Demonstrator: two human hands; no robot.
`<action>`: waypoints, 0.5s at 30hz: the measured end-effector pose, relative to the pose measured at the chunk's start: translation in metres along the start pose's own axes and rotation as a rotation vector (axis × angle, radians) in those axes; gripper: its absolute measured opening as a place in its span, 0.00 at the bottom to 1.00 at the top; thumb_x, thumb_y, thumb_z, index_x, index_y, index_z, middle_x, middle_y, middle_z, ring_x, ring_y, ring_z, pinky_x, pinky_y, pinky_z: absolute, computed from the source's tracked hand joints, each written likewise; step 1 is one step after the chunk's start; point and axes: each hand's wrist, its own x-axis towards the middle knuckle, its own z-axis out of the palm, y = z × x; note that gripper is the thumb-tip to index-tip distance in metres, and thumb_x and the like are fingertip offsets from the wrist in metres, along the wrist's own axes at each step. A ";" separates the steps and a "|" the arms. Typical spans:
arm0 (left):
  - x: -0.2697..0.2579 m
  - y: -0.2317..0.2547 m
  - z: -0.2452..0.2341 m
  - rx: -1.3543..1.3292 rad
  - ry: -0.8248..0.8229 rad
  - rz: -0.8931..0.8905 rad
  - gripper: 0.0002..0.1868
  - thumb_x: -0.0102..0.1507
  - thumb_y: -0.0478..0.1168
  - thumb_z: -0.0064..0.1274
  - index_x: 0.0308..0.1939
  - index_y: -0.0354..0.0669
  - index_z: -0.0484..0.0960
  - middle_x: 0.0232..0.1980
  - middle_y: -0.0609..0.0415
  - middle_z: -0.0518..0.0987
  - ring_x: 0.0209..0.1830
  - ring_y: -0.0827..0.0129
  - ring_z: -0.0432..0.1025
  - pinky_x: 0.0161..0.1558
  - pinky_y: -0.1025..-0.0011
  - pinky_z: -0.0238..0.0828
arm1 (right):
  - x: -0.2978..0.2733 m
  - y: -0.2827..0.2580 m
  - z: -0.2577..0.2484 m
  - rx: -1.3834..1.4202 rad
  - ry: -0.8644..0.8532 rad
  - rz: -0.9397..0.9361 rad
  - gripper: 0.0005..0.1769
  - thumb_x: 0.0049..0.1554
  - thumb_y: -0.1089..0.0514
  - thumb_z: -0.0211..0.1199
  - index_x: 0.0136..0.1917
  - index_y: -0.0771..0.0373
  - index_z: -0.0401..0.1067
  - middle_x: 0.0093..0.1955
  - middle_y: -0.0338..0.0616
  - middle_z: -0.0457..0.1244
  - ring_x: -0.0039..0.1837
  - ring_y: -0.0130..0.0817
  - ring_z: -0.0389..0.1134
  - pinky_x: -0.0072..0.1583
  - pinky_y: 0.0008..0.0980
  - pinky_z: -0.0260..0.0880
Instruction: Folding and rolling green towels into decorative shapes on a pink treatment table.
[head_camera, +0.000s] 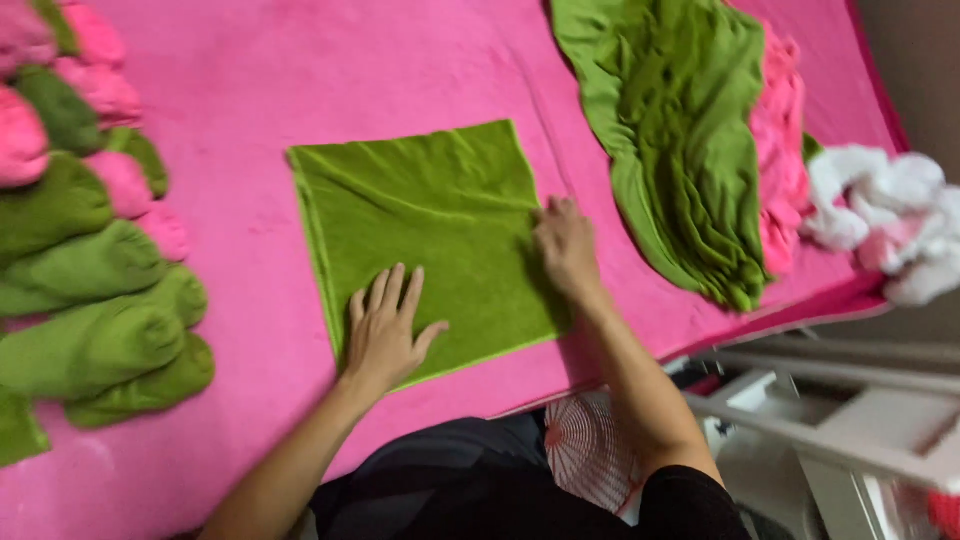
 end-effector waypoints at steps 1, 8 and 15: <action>0.016 -0.006 -0.003 -0.021 0.114 0.002 0.41 0.68 0.69 0.43 0.79 0.53 0.64 0.77 0.42 0.62 0.78 0.47 0.56 0.71 0.40 0.52 | 0.027 0.012 0.000 0.047 0.225 -0.004 0.20 0.65 0.50 0.61 0.69 0.51 0.70 0.66 0.50 0.58 0.69 0.58 0.56 0.67 0.63 0.50; 0.157 -0.106 -0.028 0.029 0.722 -0.305 0.26 0.68 0.50 0.58 0.67 0.44 0.77 0.64 0.42 0.72 0.59 0.46 0.70 0.53 0.49 0.67 | 0.203 0.038 0.004 0.244 0.335 -0.130 0.28 0.54 0.54 0.75 0.67 0.58 0.76 0.50 0.46 0.64 0.53 0.46 0.68 0.57 0.44 0.69; 0.168 -0.174 -0.021 -0.206 0.854 -0.309 0.16 0.57 0.44 0.74 0.36 0.39 0.82 0.41 0.48 0.74 0.42 0.49 0.72 0.48 0.56 0.65 | 0.218 0.034 -0.017 0.316 0.044 -0.132 0.10 0.53 0.55 0.77 0.48 0.58 0.82 0.48 0.50 0.60 0.49 0.49 0.68 0.54 0.48 0.69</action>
